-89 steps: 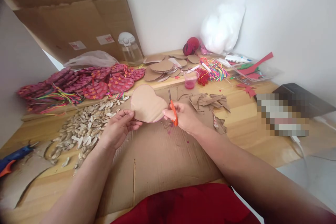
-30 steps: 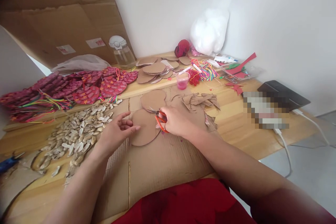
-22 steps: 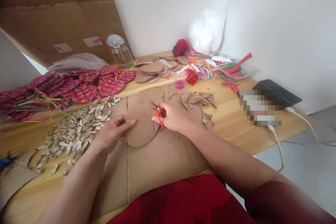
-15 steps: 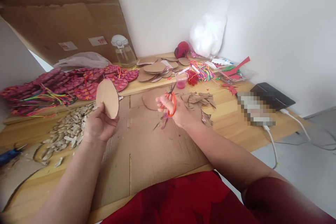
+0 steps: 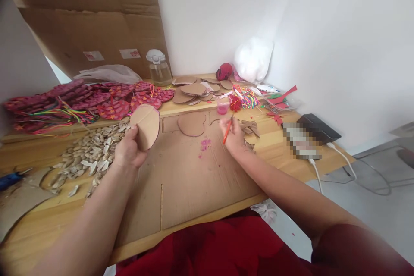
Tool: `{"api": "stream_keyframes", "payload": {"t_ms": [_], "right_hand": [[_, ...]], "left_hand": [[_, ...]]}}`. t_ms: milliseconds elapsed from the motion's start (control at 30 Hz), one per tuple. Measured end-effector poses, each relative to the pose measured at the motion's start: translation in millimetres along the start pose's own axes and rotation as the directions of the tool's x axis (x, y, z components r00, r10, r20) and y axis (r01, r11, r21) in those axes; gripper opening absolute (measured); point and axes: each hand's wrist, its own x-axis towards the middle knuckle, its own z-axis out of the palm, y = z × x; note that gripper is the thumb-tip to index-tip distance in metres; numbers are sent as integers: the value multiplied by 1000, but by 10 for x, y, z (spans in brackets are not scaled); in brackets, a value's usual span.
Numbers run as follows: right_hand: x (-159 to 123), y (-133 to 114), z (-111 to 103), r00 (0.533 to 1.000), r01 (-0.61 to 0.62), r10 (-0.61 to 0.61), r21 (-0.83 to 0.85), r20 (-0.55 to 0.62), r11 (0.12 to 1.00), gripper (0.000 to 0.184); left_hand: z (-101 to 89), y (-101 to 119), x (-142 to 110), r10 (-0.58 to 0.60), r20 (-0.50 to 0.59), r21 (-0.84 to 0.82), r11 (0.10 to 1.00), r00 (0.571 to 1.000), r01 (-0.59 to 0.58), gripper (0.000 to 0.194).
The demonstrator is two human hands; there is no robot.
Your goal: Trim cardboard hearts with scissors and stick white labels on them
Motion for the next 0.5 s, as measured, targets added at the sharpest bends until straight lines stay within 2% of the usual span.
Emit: {"api": "stream_keyframes", "payload": {"t_ms": [67, 100, 167, 233, 333, 400, 500], "right_hand": [[32, -8, -117, 994, 30, -26, 32, -108, 999, 47], [5, -34, -112, 993, 43, -37, 51, -113, 998, 47], [-112, -112, 18, 1000, 23, -22, 134, -9, 991, 47], [-258, -195, 248, 977, -98, 40, 278, 207, 955, 48], [-392, -252, 528, 939, -174, 83, 252, 333, 952, 51], [-366, -231, 525, 947, -176, 117, 178, 301, 968, 48], [-187, -156, 219, 979, -166, 149, 119, 142, 979, 44]], "left_hand": [[1, -26, -6, 9, 38, 15, 1000, 999, -10, 13], [4, -35, -17, 9, 65, 22, 1000, 998, -10, 12], [10, -41, -44, 10, 107, 34, 999, 994, -13, 13], [11, -36, -62, 17, 124, 41, 999, 992, -23, 13], [2, -28, -55, 32, 126, 48, 998, 991, -38, 14], [-10, -25, -28, 47, 108, 49, 997, 993, -53, 15], [-30, -19, 23, 95, 37, 42, 994, 995, -97, 17]]}}
